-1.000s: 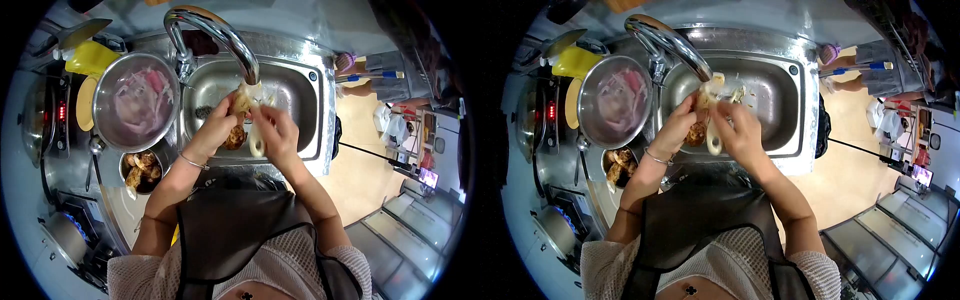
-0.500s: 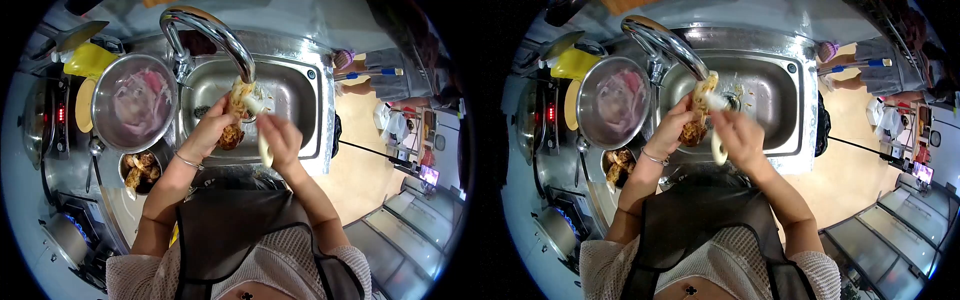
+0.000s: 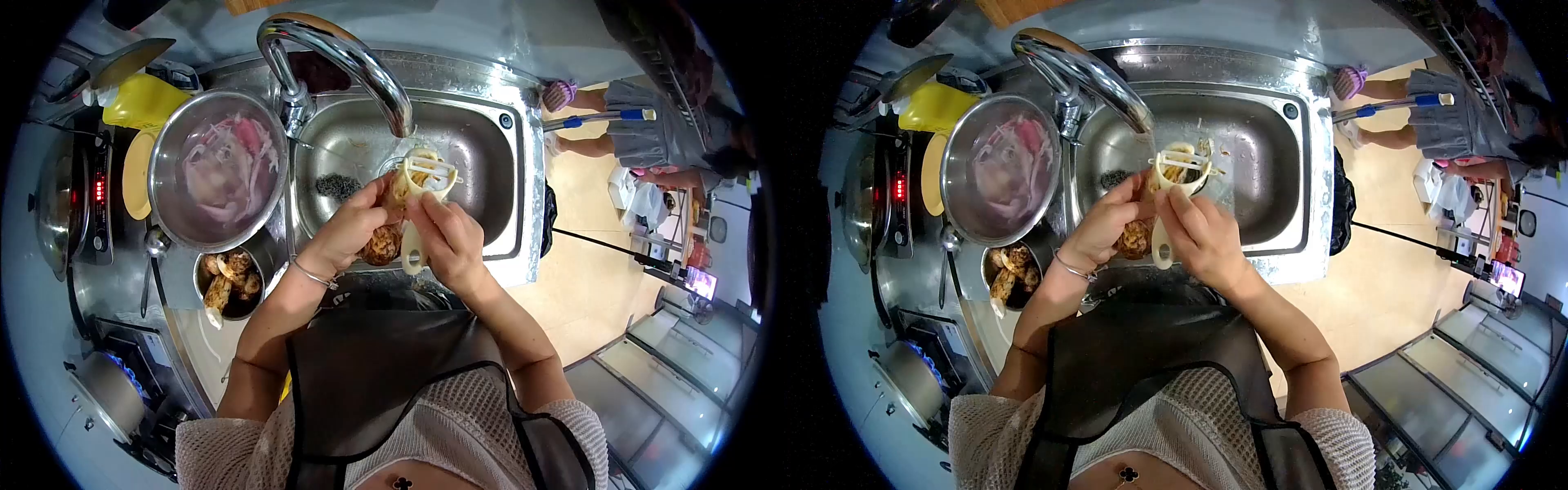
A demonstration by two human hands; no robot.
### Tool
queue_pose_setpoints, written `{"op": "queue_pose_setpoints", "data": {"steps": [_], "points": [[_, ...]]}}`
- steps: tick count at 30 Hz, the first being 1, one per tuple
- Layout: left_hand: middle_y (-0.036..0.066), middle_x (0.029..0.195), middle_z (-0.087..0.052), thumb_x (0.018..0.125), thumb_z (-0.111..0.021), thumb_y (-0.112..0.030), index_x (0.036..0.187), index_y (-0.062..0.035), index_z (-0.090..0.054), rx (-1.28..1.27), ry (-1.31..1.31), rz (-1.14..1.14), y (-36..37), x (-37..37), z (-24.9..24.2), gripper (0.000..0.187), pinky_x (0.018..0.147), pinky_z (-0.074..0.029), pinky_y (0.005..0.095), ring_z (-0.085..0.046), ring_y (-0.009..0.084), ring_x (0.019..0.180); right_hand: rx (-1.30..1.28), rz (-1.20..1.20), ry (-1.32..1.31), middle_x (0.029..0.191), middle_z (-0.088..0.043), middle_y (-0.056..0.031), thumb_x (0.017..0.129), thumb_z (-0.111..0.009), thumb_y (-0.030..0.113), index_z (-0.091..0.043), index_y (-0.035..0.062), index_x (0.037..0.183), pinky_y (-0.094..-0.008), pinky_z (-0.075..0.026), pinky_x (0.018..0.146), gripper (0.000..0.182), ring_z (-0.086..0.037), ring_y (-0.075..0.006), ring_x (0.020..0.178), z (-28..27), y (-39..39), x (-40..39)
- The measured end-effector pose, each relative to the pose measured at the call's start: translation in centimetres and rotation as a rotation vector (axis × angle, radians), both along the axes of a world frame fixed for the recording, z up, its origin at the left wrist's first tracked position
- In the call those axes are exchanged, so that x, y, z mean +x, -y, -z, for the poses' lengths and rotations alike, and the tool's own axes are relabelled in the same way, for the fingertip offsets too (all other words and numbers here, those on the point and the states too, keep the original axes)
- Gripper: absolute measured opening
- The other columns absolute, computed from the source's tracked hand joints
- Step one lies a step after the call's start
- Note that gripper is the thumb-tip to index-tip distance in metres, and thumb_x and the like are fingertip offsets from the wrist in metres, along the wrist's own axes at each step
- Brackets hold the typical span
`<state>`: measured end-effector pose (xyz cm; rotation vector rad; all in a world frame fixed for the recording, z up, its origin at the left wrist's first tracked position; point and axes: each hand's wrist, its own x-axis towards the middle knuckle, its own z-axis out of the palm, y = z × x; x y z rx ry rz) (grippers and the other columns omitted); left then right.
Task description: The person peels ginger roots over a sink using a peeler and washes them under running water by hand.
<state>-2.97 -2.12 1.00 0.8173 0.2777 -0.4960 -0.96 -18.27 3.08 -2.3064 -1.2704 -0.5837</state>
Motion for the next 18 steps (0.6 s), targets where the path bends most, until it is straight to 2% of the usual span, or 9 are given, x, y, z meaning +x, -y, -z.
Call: {"op": "queue_pose_setpoints", "data": {"steps": [2, 5, 7, 8, 11, 13, 15, 17, 18], "points": [[0.009, 0.117, -0.048, 0.083, -0.042, -0.002, 0.129, -0.0018, -0.032, -0.153, -0.076, -0.014, -0.3, -0.1, 0.0, 0.047, 0.086, -0.042, 0.0274, -0.051, 0.0156, 0.103, 0.035, -0.057, -0.049, 0.1, -0.05, -0.0134, 0.059, -0.057, 0.004, -0.056, -0.0059, 0.103, -0.0287, -0.046, 0.052, 0.046, -0.052, -0.0196, 0.064, 0.3, 0.1, -0.7], [0.01, 0.115, -0.049, 0.081, -0.04, 0.0, 0.129, -0.0012, -0.032, -0.162, -0.059, -0.036, -0.8, 0.3, -0.8, 0.048, 0.085, -0.043, 0.0271, -0.052, 0.016, 0.102, 0.134, -0.1, -0.131, 0.097, -0.052, -0.0157, 0.061, -0.061, 0.0, -0.059, -0.0062, 0.099, -0.0298, -0.049, 0.056, 0.039, -0.056, -0.0225, 0.068, 0.5, 0.2, -1.1], [0.008, 0.114, -0.05, 0.081, -0.039, 0.001, 0.13, -0.0024, -0.03, -0.16, -0.041, -0.045, -0.6, 0.3, -0.7, 0.049, 0.083, -0.044, 0.0265, -0.053, 0.0153, 0.099, 0.267, 0.077, -0.118, 0.098, -0.051, -0.0178, 0.064, -0.066, -0.006, -0.059, -0.007, 0.098, -0.0255, -0.053, 0.062, 0.034, -0.059, -0.0217, 0.076, -0.1, 0.1, -0.9], [0.008, 0.114, -0.05, 0.081, -0.039, 0.001, 0.13, -0.0023, -0.029, -0.093, -0.038, -0.058, -0.3, 0.4, -1.2, 0.05, 0.083, -0.045, 0.0263, -0.054, 0.0151, 0.098, 0.296, 0.1, -0.123, 0.099, -0.051, -0.0172, 0.063, -0.065, -0.009, -0.06, -0.0054, 0.099, -0.0255, -0.055, 0.068, 0.036, -0.059, -0.0221, 0.081, -0.5, -0.2, -0.5], [0.01, 0.114, -0.05, 0.081, -0.039, 0.002, 0.13, -0.002, -0.03, -0.028, -0.047, -0.07, 0.0, 0.3, -1.4, 0.05, 0.082, -0.045, 0.0266, -0.054, 0.0154, 0.097, 0.279, 0.111, -0.075, 0.094, -0.055, -0.0179, 0.063, -0.064, -0.003, -0.061, -0.0041, 0.097, -0.0279, -0.05, 0.06, 0.035, -0.059, -0.0241, 0.074, -0.5, -1.0, 0.9], [0.011, 0.115, -0.05, 0.08, -0.04, 0.002, 0.129, -0.0018, -0.031, -0.025, -0.06, -0.082, -0.3, 0.3, -1.2, 0.05, 0.081, -0.045, 0.027, -0.055, 0.016, 0.096, 0.172, 0.056, -0.123, 0.091, -0.056, -0.0166, 0.065, -0.064, -0.006, -0.062, -0.0029, 0.098, -0.0258, -0.051, 0.061, 0.033, -0.059, -0.0224, 0.077, -0.3, -0.8, 0.1], [0.01, 0.115, -0.049, 0.08, -0.041, 0.002, 0.13, -0.0024, -0.031, -0.091, -0.029, -0.055, -1.2, 0.3, -1.0, 0.051, 0.081, -0.045, 0.027, -0.054, 0.0159, 0.098, 0.18, -0.062, -0.146, 0.091, -0.056, -0.0172, 0.066, -0.064, -0.004, -0.06, -0.0059, 0.098, -0.0265, -0.052, 0.058, 0.032, -0.06, -0.0225, 0.071, -0.4, -1.0, -1.0], [0.008, 0.117, -0.048, 0.081, -0.042, 0.001, 0.131, -0.003, -0.03, -0.054, 0.004, -0.067, -1.2, 0.4, -0.7, 0.052, 0.084, -0.042, 0.0266, -0.051, 0.0149, 0.101, 0.229, 0.053, -0.13, 0.091, -0.056, -0.0164, 0.067, -0.064, -0.004, -0.06, -0.0068, 0.097, -0.0259, -0.053, 0.061, 0.031, -0.06, -0.0219, 0.071, 0.3, -1.0, -0.8], [0.007, 0.117, -0.048, 0.081, -0.043, 0.0, 0.131, -0.003, -0.029, 0.071, 0.048, -0.061, -1.0, 0.3, -0.7, 0.052, 0.085, -0.041, 0.0259, -0.05, 0.0143, 0.102, 0.297, 0.115, -0.152, 0.093, -0.055, -0.0155, 0.067, -0.063, -0.006, -0.059, -0.0074, 0.098, -0.0251, -0.053, 0.063, 0.031, -0.06, -0.0212, 0.075, 0.3, -0.9, -0.1]]}}
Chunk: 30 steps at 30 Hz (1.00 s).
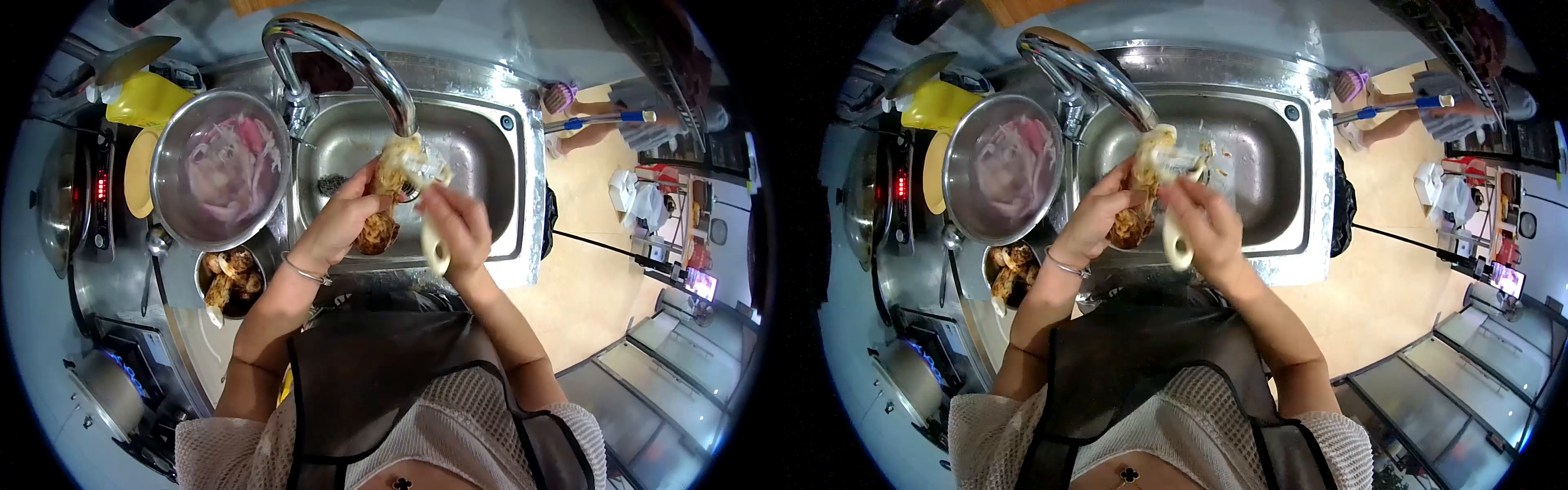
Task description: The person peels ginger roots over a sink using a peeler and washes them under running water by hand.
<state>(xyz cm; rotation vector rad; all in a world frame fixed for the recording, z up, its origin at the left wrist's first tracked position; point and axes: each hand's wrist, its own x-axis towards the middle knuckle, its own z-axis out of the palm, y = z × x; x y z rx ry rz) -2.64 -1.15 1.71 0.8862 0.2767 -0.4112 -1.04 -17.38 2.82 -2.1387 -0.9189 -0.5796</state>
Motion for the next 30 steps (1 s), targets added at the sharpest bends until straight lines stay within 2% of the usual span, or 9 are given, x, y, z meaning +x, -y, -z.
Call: {"op": "queue_pose_setpoints", "data": {"steps": [3, 7, 10, 13, 15, 17, 23, 25, 30], "points": [[0.006, 0.118, -0.047, 0.083, -0.044, -0.002, 0.132, -0.0028, -0.029, 0.209, 0.096, 0.033, 0.3, -0.1, 0.0, 0.051, 0.088, -0.037, 0.024, -0.048, 0.013, 0.103, -0.044, -0.022, -0.06, 0.096, -0.055, -0.015, 0.065, -0.062, -0.005, -0.059, -0.0039, 0.099, -0.0276, -0.051, 0.064, 0.034, -0.059, -0.0231, 0.08, -1.0, -0.8, 1.7], [0.007, 0.119, -0.046, 0.084, -0.039, 0.0, 0.132, -0.0053, -0.026, -0.009, -0.004, -0.042, -0.9, 0.8, 0.0, 0.051, 0.088, -0.04, 0.0267, -0.05, 0.0148, 0.103, -0.088, -0.174, -0.111, 0.093, -0.058, -0.0151, 0.063, -0.065, -0.005, -0.061, -0.0023, 0.097, -0.0299, -0.05, 0.063, 0.034, -0.059, -0.0237, 0.08, -1.1, -0.2, -0.2], [0.011, 0.117, -0.046, 0.087, -0.035, -0.004, 0.13, -0.0063, -0.025, -0.24, 0.098, -0.083, -1.7, 1.8, 1.5, 0.044, 0.083, -0.047, 0.04, -0.05, 0.0272, 0.107, 0.142, 0.081, -0.032, 0.079, -0.061, -0.0117, 0.067, -0.064, 0.002, -0.063, 0.0017, 0.09, -0.0288, -0.048, 0.063, 0.023, -0.059, -0.0205, 0.071, -1.0, 1.0, 1.3], [0.011, 0.118, -0.045, 0.089, -0.035, -0.007, 0.128, -0.0085, -0.027, -0.38, 0.094, -0.115, -1.5, 2.6, 1.7, 0.04, 0.083, -0.048, 0.0436, -0.049, 0.03, 0.108, 0.568, 0.394, -0.718, 0.08, -0.061, -0.0089, 0.086, -0.052, 0.008, -0.058, -0.0038, 0.086, -0.0272, -0.045, 0.066, 0.014, -0.057, -0.0149, 0.076, -1.1, 1.5, 1.4], [0.011, 0.113, -0.048, 0.089, -0.038, -0.006, 0.126, -0.0087, -0.031, -0.392, 0.075, -0.2, -0.6, 3.2, 2.9, 0.038, 0.083, -0.048, 0.0413, -0.052, 0.03, 0.104, 0.532, 0.265, -0.537, 0.083, -0.061, -0.0079, 0.088, -0.048, 0.008, -0.058, -0.0031, 0.087, -0.0265, -0.046, 0.067, 0.015, -0.057, -0.0134, 0.077, 2.5, 2.2, 2.9], [0.009, 0.101, -0.05, 0.086, -0.045, -0.002, 0.121, -0.0049, -0.035, -0.283, 0.097, -0.32, 0.4, 4.1, 3.4, 0.036, 0.081, -0.049, 0.0374, -0.054, 0.0264, 0.1, 0.683, 0.097, -0.815, 0.095, -0.057, -0.0098, 0.088, -0.048, 0.005, -0.051, -0.0004, 0.104, -0.028, -0.047, 0.072, 0.018, -0.057, -0.0147, 0.076, 4.4, 1.0, 3.1], [0.007, 0.099, -0.05, 0.089, -0.047, -0.012, 0.106, -0.0042, -0.04, -0.25, -0.151, -0.492, 2.3, 4.0, 3.2, 0.02, 0.076, -0.047, 0.0297, -0.054, 0.0167, 0.085, 0.092, 0.171, -0.278, 0.094, -0.054, -0.015, 0.072, -0.069, 0.023, -0.052, -0.0009, 0.1, -0.031, -0.046, 0.061, 0.04, -0.056, -0.0195, 0.068, 3.2, -3.8, 4.4], [0.008, 0.104, -0.049, 0.089, -0.044, -0.008, 0.112, -0.0046, -0.035, -0.171, 0.062, -0.459, 2.9, 3.4, 3.9, 0.025, 0.081, -0.045, 0.03, -0.052, 0.0163, 0.091, 0.472, 0.345, -0.968, 0.079, -0.057, -0.0125, 0.077, -0.062, 0.023, -0.055, -0.0022, 0.089, -0.0312, -0.045, 0.056, 0.029, -0.055, -0.0178, 0.061, 3.2, -4.0, 5.4], [0.008, 0.106, -0.048, 0.084, -0.047, 0.0, 0.119, -0.0021, -0.029, 0.207, 0.331, -0.45, 2.9, 3.1, 4.4, 0.039, 0.084, -0.042, 0.029, -0.05, 0.0164, 0.095, 0.799, 0.247, -1.171, 0.069, -0.057, -0.0078, 0.087, -0.048, 0.018, -0.055, -0.0018, 0.081, -0.0239, -0.043, 0.05, 0.021, -0.052, -0.0094, 0.059, 3.3, -4.5, 5.7]]}}
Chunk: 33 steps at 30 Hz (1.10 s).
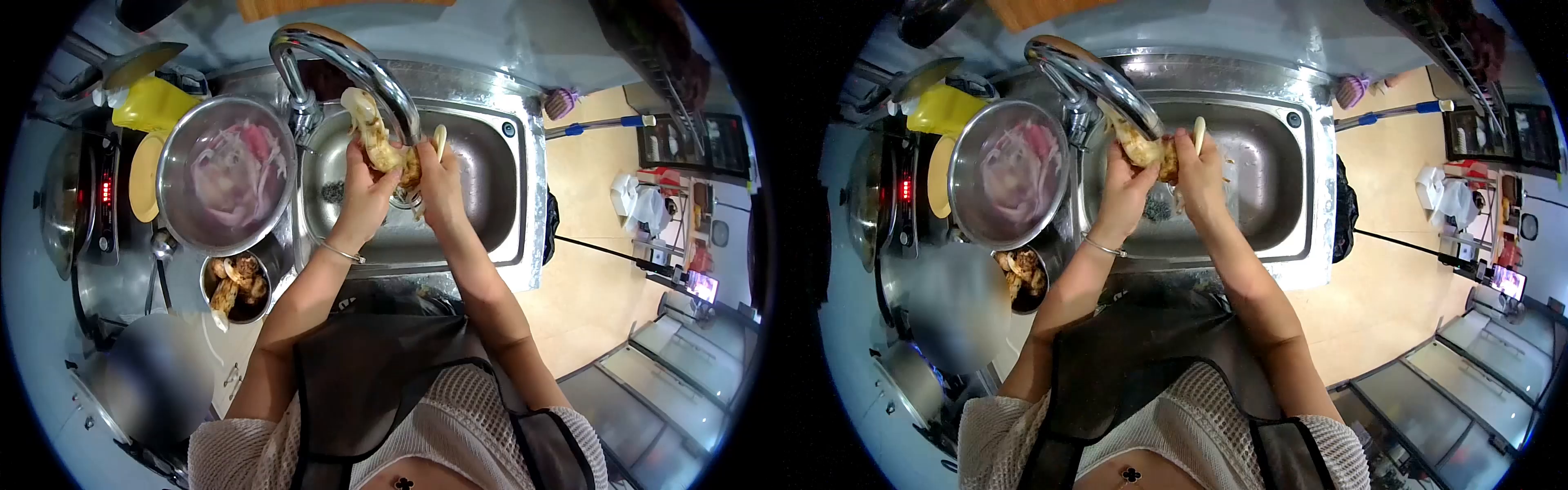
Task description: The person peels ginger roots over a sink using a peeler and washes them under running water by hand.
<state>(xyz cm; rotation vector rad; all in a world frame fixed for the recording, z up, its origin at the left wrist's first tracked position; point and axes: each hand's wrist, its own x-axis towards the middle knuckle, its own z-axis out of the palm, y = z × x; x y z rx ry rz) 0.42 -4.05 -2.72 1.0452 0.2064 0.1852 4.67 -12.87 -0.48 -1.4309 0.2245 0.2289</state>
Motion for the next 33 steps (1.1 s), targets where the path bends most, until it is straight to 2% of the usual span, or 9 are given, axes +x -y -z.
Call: {"op": "queue_pose_setpoints", "data": {"steps": [4, 5, 6, 9, 10, 15, 20, 27, 33], "points": [[0.008, 0.096, -0.052, 0.083, -0.05, -0.004, 0.106, 0.0011, -0.045, 0.617, 0.03, -0.222, -0.2, 0.6, 1.8, 0.024, 0.074, -0.043, 0.0268, -0.051, 0.0141, 0.087, -0.141, -0.14, 0.065, 0.072, -0.057, -0.011, 0.08, -0.059, 0.022, -0.053, -0.0014, 0.086, -0.0278, -0.044, 0.054, 0.024, -0.054, -0.0149, 0.063, -0.3, -0.6, -0.9], [0.005, 0.088, -0.055, 0.084, -0.05, -0.007, 0.094, -0.0006, -0.053, 0.194, -0.182, -0.193, 0.1, 0.5, 0.5, 0.012, 0.069, -0.043, 0.0255, -0.053, 0.0136, 0.079, -0.282, -0.173, 0.129, 0.074, -0.057, -0.0128, 0.077, -0.062, 0.023, -0.052, -0.0014, 0.088, -0.0306, -0.045, 0.058, 0.029, -0.055, -0.0185, 0.066, -0.2, -0.9, -1.4], [0.002, 0.082, -0.056, 0.085, -0.049, -0.011, 0.093, -0.0029, -0.055, 0.509, -0.117, -0.259, -1.4, 1.1, 5.3, 0.013, 0.065, -0.044, 0.0254, -0.054, 0.0128, 0.075, -0.355, -0.144, 0.273, 0.085, -0.055, -0.0163, 0.073, -0.065, 0.027, -0.051, -0.0012, 0.093, -0.0372, -0.045, 0.067, 0.037, -0.055, -0.0274, 0.078, 2.6, -1.5, -1.8], [0.006, 0.1, -0.054, 0.087, -0.05, -0.023, 0.105, -0.0032, -0.051, -0.271, -0.15, -0.007, -1.7, 1.3, 2.0, 0.027, 0.076, -0.044, 0.029, -0.053, 0.0161, 0.088, -0.743, -0.103, 0.402, 0.096, -0.055, -0.0215, 0.077, -0.059, 0.023, -0.047, 0.0019, 0.104, -0.0421, -0.046, 0.072, 0.036, -0.056, -0.0386, 0.083, 0.2, -1.8, -2.4], [0.007, 0.107, -0.052, 0.087, -0.05, -0.027, 0.11, -0.0028, -0.048, -0.482, -0.197, 0.102, -1.5, 1.3, 0.0, 0.034, 0.081, -0.043, 0.0304, -0.052, 0.0176, 0.094, -0.676, -0.185, 0.426, 0.101, -0.052, -0.022, 0.075, -0.058, 0.021, -0.05, 0.0045, 0.1, -0.0436, -0.045, 0.073, 0.031, -0.056, -0.039, 0.083, 1.0, -1.9, -1.7], [0.008, 0.111, -0.048, 0.089, -0.045, -0.021, 0.111, -0.0021, -0.045, -0.102, -0.199, 0.103, -2.8, 1.2, 2.8, 0.03, 0.084, -0.04, 0.0316, -0.05, 0.0178, 0.096, -0.717, -0.234, 0.702, 0.114, -0.044, -0.0206, 0.074, -0.054, 0.024, -0.05, 0.0059, 0.095, -0.0425, -0.048, 0.066, 0.028, -0.057, -0.0381, 0.075, 2.0, -1.8, -1.3], [0.006, 0.104, -0.048, 0.089, -0.042, -0.017, 0.109, -0.0039, -0.043, 0.088, -0.228, 0.149, -0.4, 0.3, -2.4, 0.024, 0.081, -0.04, 0.0303, -0.049, 0.0161, 0.092, -0.386, -0.186, 0.041, 0.092, -0.054, -0.0226, 0.078, -0.053, 0.032, -0.05, 0.0022, 0.096, -0.0437, -0.043, 0.072, 0.035, -0.054, -0.0401, 0.086, 1.3, -0.5, 0.4], [0.007, 0.108, -0.048, 0.089, -0.042, -0.017, 0.112, -0.0039, -0.043, -0.115, -0.254, 0.141, -3.9, 2.0, 4.1, 0.026, 0.081, -0.043, 0.0311, -0.05, 0.0173, 0.095, -0.646, -0.146, 0.612, 0.095, -0.055, -0.0199, 0.077, -0.052, 0.028, -0.047, 0.003, 0.104, -0.0436, -0.047, 0.065, 0.037, -0.058, -0.0373, 0.078, 0.5, -0.2, -2.3], [0.012, 0.118, -0.044, 0.091, -0.041, -0.026, 0.121, -0.0018, -0.036, 0.236, -0.141, 0.028, -0.3, 1.1, 0.9, 0.039, 0.09, -0.037, 0.0304, -0.047, 0.0207, 0.107, -0.669, -0.191, 0.263, 0.092, -0.059, -0.0192, 0.079, -0.05, 0.027, -0.048, 0.003, 0.107, -0.0404, -0.047, 0.067, 0.036, -0.059, -0.0343, 0.08, 2.0, -0.5, 0.1]]}}
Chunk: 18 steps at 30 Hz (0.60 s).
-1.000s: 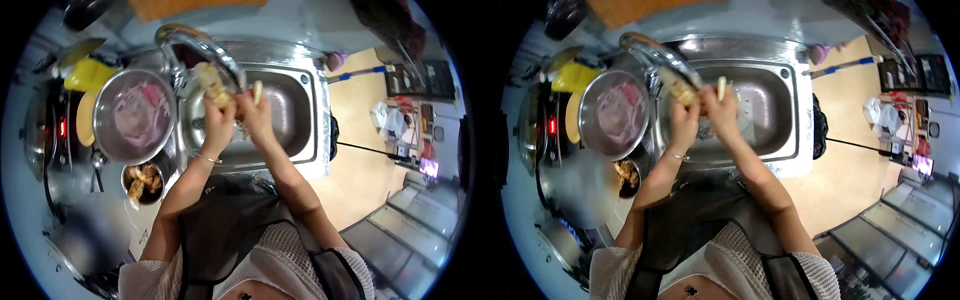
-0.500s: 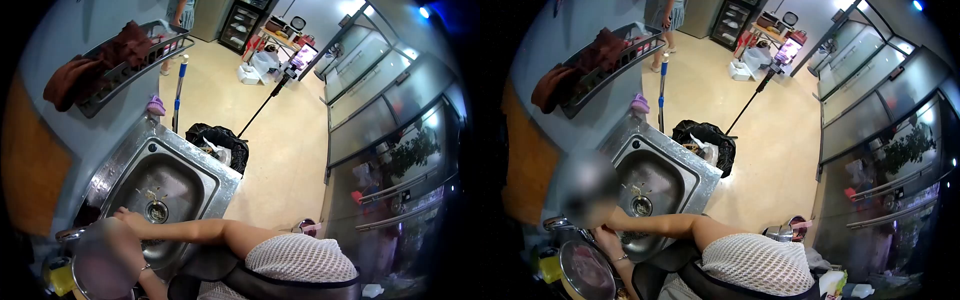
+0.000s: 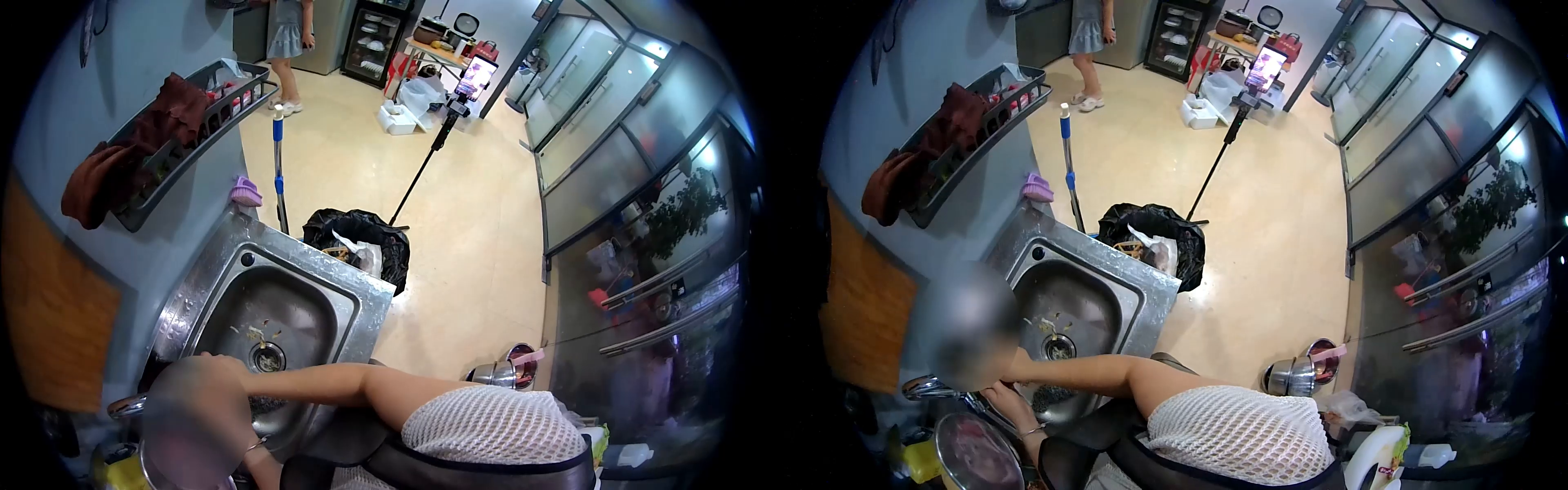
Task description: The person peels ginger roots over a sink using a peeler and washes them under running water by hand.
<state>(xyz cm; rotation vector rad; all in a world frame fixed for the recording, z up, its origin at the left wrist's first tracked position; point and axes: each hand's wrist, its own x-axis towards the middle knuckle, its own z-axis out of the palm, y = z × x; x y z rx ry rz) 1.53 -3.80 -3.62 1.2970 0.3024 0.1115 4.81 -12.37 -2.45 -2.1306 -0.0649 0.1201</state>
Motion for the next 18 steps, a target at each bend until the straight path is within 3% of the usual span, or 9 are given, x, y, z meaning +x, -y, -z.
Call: {"op": "queue_pose_setpoints", "data": {"steps": [1, 4, 12, 14, 15, 16, 18], "points": [[0.012, 0.119, -0.044, 0.091, -0.041, -0.026, 0.122, -0.0019, -0.035, -0.05, -0.019, 0.011, -0.1, 0.0, 0.1, 0.039, 0.09, -0.037, 0.0304, -0.047, 0.0208, 0.107, 0.091, -0.041, -0.011, 0.086, -0.062, -0.0114, 0.076, -0.055, 0.037, -0.062, 0.0072, 0.091, -0.0368, -0.048, 0.063, 0.034, -0.06, -0.0267, 0.081, 1.2, -0.2, 0.5], [0.013, 0.12, -0.043, 0.091, -0.041, -0.026, 0.122, -0.0021, -0.034, -0.132, -0.058, 0.022, -0.6, 0.2, 0.3, 0.04, 0.09, -0.037, 0.0304, -0.046, 0.0209, 0.107, 0.175, 0.027, 0.133, 0.086, -0.062, -0.0132, 0.076, -0.054, 0.034, -0.061, 0.0056, 0.089, -0.0375, -0.048, 0.065, 0.032, -0.06, -0.0289, 0.078, 3.7, -1.0, -0.1], [0.013, 0.122, -0.041, 0.091, -0.041, -0.025, 0.125, -0.0027, -0.032, -0.241, -0.162, 0.061, -2.2, 0.3, 0.7, 0.041, 0.09, -0.037, 0.0304, -0.046, 0.0211, 0.107, -0.021, -0.018, 0.674, 0.085, -0.062, -0.016, 0.078, -0.052, 0.031, -0.059, 0.0043, 0.089, -0.0385, -0.048, 0.065, 0.03, -0.061, -0.0314, 0.075, -1.1, -0.2, -2.0], [0.013, 0.123, -0.041, 0.091, -0.041, -0.026, 0.127, -0.0036, -0.031, -0.171, -0.086, 0.024, -1.3, 0.3, 1.1, 0.044, 0.088, -0.039, 0.0306, -0.047, 0.0212, 0.106, 0.102, 0.212, -0.033, 0.078, -0.06, -0.0187, 0.079, -0.051, 0.025, -0.057, 0.0031, 0.088, -0.0403, -0.047, 0.06, 0.025, -0.058, -0.0351, 0.067, -0.4, -1.3, -0.8], [0.013, 0.123, -0.041, 0.091, -0.041, -0.028, 0.129, -0.0045, -0.03, -0.101, -0.012, -0.016, -0.7, 0.2, 1.0, 0.046, 0.086, -0.041, 0.0308, -0.047, 0.0213, 0.106, 0.268, 0.187, -0.19, 0.068, -0.058, -0.0151, 0.08, -0.054, 0.028, -0.057, 0.0043, 0.086, -0.04, -0.045, 0.051, 0.025, -0.055, -0.0315, 0.056, 1.7, -1.4, 0.9], [0.013, 0.123, -0.041, 0.091, -0.041, -0.028, 0.129, -0.0045, -0.03, -0.099, -0.01, -0.017, -0.5, 0.1, 0.5, 0.046, 0.086, -0.041, 0.0308, -0.047, 0.0213, 0.106, 0.271, 0.185, -0.188, 0.068, -0.058, -0.0151, 0.08, -0.054, 0.028, -0.057, 0.0043, 0.086, -0.04, -0.045, 0.051, 0.025, -0.055, -0.0315, 0.056, 1.0, -0.9, 0.8], [0.01, 0.122, -0.045, 0.092, -0.038, -0.021, 0.122, -0.0019, -0.04, -0.085, 0.013, 0.003, -0.3, -0.1, -0.7, 0.035, 0.087, -0.041, 0.0318, -0.049, 0.0203, 0.104, 0.941, 0.11, -0.868, 0.072, -0.059, -0.0072, 0.082, -0.052, 0.034, -0.056, 0.0045, 0.08, -0.0345, -0.045, 0.05, 0.03, -0.057, -0.021, 0.061, -1.9, 0.7, 0.4]]}}
